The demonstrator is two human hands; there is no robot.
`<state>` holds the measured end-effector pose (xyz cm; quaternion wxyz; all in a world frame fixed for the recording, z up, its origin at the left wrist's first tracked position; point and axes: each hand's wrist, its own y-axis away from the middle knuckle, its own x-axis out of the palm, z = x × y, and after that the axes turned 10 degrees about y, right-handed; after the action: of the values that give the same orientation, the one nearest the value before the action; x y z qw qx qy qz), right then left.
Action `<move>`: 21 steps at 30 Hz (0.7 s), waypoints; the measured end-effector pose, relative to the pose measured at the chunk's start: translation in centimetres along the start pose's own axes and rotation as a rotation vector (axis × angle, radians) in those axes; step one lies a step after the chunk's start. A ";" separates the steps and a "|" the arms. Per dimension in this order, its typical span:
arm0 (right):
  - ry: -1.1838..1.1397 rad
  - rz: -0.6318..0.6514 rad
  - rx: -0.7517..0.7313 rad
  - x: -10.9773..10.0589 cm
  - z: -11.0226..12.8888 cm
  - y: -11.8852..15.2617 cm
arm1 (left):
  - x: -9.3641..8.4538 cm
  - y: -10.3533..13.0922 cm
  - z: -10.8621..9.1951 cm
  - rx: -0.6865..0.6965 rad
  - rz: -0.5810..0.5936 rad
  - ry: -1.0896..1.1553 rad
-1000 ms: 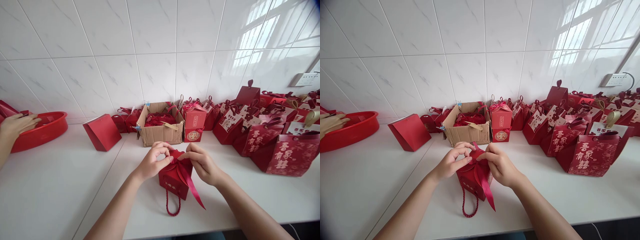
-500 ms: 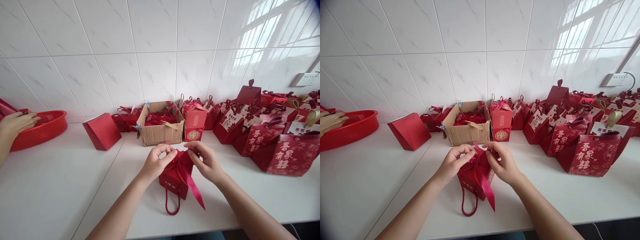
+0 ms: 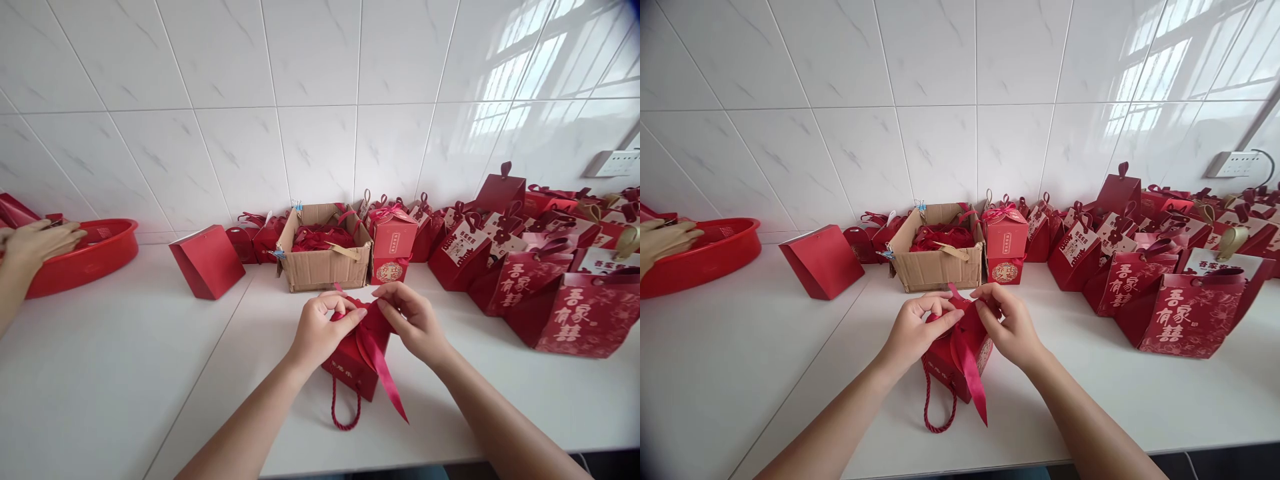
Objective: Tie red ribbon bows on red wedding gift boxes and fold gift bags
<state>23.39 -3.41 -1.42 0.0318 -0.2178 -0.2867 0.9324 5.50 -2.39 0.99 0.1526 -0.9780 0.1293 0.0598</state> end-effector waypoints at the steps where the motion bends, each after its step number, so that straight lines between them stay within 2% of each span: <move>1: -0.021 -0.009 0.019 0.0 0.0 0.0 | 0.0 0.0 0.0 0.005 0.008 -0.009; 8: -0.138 -0.083 0.113 -0.1 -0.1 -0.5 | -0.3 -0.1 -0.1 -0.017 0.054 0.001; 16: -0.192 -0.052 0.173 0.0 0.2 -0.6 | -0.9 -0.1 -0.5 -0.085 0.114 0.075; 21: -0.204 -0.017 0.164 -0.1 0.5 -0.5 | -0.8 -0.2 -0.4 -0.086 0.057 0.117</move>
<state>23.24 -3.23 -0.76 0.0284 -0.1162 -0.2133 0.9696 4.80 -2.16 1.59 0.1009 -0.9813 0.1633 0.0124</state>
